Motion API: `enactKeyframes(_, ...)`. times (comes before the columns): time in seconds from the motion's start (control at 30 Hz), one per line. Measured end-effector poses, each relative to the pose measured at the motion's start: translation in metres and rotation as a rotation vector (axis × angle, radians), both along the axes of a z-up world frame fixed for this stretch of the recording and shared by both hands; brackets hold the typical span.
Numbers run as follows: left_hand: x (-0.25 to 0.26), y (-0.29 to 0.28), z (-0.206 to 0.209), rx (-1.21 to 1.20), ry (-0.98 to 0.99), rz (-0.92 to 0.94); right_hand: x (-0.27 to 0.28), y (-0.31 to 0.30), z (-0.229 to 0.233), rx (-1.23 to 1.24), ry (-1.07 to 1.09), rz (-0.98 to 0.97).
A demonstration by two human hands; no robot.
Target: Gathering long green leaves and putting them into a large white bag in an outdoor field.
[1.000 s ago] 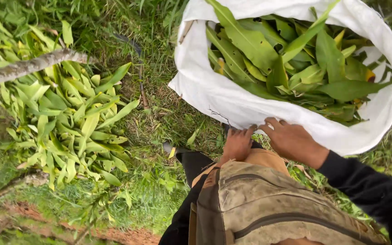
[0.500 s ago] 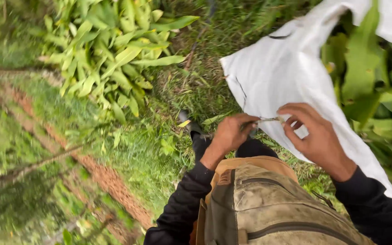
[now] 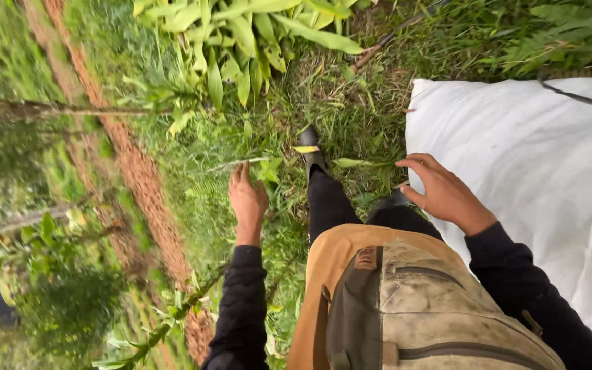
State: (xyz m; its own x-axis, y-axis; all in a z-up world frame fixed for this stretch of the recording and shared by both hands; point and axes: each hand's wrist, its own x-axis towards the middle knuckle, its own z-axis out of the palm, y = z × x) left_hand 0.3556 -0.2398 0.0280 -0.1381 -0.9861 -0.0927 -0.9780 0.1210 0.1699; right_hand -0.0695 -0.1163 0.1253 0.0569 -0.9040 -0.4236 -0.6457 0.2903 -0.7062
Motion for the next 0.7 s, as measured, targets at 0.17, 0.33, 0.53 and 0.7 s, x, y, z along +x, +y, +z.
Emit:
enactKeyframes(0.17,-0.044,0.013,-0.049,0.216,0.188,0.093,0.022,-0.005,-0.141,0.098,0.040,0.041)
enactKeyframes(0.33,-0.096,0.015,-0.135,0.348,0.346,0.051,0.050,0.000,-0.298,0.275,0.064,0.015)
enactKeyframes(0.53,-0.100,-0.001,-0.327,0.541,0.348,0.046,0.089,-0.006,-0.514,0.379,0.030,0.022)
enactKeyframes(0.7,-0.077,-0.062,-0.477,0.576,0.197,0.062,0.141,-0.050,-0.657,0.329,0.273,0.283)
